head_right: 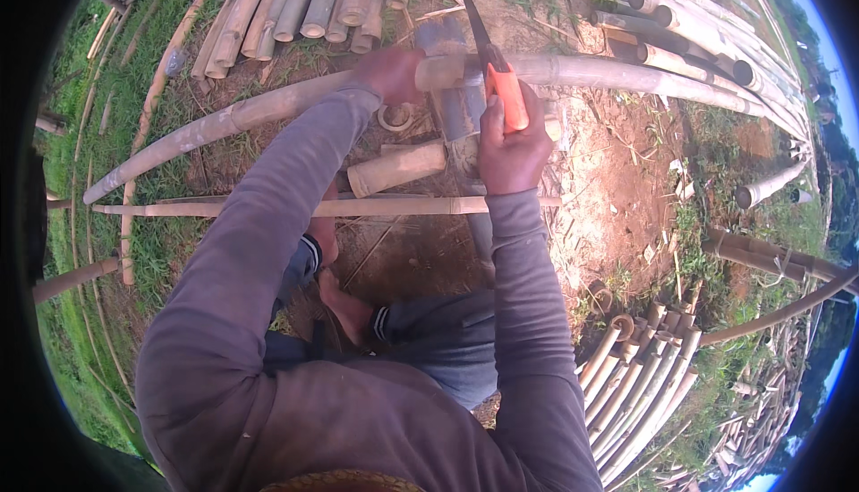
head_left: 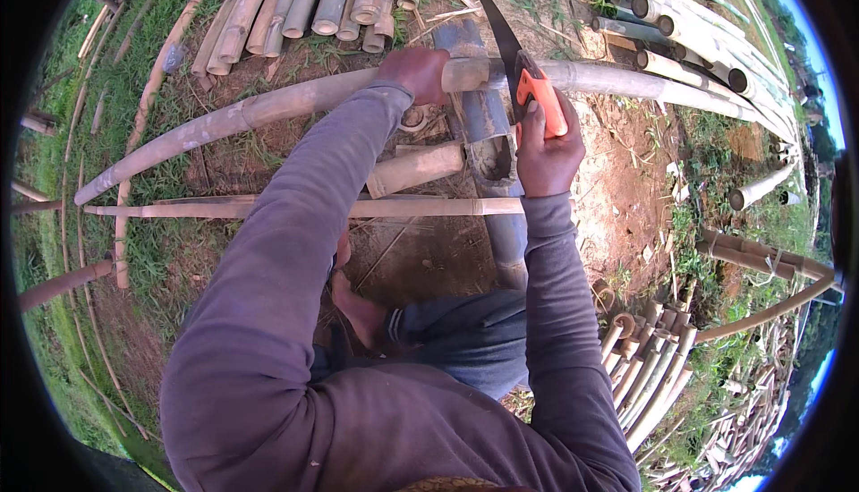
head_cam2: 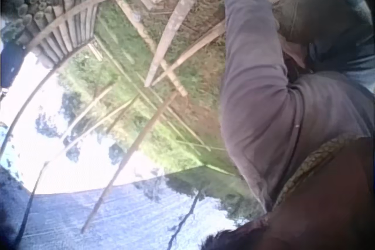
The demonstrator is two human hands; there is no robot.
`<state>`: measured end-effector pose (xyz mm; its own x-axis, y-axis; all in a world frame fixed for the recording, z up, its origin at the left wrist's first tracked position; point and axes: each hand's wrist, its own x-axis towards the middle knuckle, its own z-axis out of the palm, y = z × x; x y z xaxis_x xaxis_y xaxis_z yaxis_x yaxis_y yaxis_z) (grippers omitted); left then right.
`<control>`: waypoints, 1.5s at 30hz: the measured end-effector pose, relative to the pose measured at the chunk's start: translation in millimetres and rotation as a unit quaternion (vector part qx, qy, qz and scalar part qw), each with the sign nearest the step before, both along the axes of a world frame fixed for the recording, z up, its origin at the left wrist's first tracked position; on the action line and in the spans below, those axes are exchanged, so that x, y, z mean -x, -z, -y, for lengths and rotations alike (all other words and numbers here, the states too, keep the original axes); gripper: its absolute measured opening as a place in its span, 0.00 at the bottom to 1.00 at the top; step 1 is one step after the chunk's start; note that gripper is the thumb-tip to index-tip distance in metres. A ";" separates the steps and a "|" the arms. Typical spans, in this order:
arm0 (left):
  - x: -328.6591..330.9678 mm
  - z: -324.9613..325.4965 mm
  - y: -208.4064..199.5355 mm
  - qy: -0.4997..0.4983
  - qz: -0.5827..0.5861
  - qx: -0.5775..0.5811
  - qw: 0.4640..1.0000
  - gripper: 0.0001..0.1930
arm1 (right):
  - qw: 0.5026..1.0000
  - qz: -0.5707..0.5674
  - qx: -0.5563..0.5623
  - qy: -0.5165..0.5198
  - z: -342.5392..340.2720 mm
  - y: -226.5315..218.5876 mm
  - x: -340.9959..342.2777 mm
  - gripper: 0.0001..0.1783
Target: The person sits on the ground and uses a hand saw to cut a long bamboo pole into shorter sections. They repeatedly position the pole, saw through it, and set the cut pieces aside.
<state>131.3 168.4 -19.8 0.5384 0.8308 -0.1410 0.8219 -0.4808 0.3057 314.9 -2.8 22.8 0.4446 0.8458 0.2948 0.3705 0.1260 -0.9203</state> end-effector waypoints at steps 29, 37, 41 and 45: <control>-14.4 27.7 -5.2 -0.033 -0.038 0.012 0.999 0.27 | 0.999 0.000 0.042 0.018 130.9 -11.1 -1.6 0.25; -12.7 17.5 -4.2 -0.043 -0.056 0.020 0.997 0.23 | 0.998 0.058 -0.024 0.002 150.1 6.0 1.7 0.29; -16.6 14.0 -10.4 -0.037 -0.022 -0.006 0.999 0.23 | 0.999 0.026 -0.026 0.004 8.6 9.2 -3.9 0.23; -4.8 -0.8 -17.0 -0.040 -0.047 0.018 0.998 0.24 | 0.997 0.070 -0.027 -0.024 116.8 0.2 0.8 0.27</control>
